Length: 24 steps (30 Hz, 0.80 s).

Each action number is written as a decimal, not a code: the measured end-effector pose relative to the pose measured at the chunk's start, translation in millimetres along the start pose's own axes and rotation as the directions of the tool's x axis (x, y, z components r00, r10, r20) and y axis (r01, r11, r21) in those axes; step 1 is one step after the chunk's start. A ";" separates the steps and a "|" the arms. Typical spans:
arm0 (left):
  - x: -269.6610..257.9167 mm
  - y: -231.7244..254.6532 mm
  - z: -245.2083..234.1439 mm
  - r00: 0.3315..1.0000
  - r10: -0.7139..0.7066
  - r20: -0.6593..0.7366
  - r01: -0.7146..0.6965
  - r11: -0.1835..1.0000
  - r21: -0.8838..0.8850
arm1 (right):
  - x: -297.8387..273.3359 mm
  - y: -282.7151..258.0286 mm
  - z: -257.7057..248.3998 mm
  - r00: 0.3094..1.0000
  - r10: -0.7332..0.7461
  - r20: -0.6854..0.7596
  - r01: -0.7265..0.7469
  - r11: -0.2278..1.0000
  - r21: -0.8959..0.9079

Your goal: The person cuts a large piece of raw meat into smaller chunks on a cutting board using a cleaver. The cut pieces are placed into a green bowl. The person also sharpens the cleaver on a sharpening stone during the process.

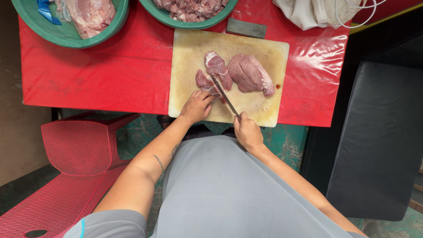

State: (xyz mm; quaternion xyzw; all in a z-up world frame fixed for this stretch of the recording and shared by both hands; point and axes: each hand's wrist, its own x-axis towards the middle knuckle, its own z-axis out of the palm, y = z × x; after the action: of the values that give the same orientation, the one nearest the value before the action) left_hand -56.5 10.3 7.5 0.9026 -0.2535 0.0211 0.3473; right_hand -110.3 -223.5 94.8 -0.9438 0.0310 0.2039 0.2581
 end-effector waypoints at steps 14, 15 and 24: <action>26.6 -32.8 14.8 0.981 -0.054 -0.187 0.040 0.996 -0.080 | 20.1 -23.9 6.7 0.996 0.051 0.076 -0.045 0.995 -0.087; 25.9 -33.5 12.5 0.980 -0.052 -0.190 0.037 0.996 -0.081 | 17.2 -22.6 4.6 0.995 0.049 0.083 -0.042 0.996 -0.079; 32.1 -31.5 9.5 0.985 -0.074 -0.157 0.055 0.991 -0.124 | 46.8 -34.2 15.4 0.997 0.020 0.068 -0.013 0.994 -0.107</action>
State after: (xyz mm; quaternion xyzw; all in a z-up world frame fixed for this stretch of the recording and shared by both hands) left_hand -15.0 9.8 -12.2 0.8835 -0.1959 0.0674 0.4202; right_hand -67.6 -184.0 80.2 -0.9483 0.0191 0.2400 0.2068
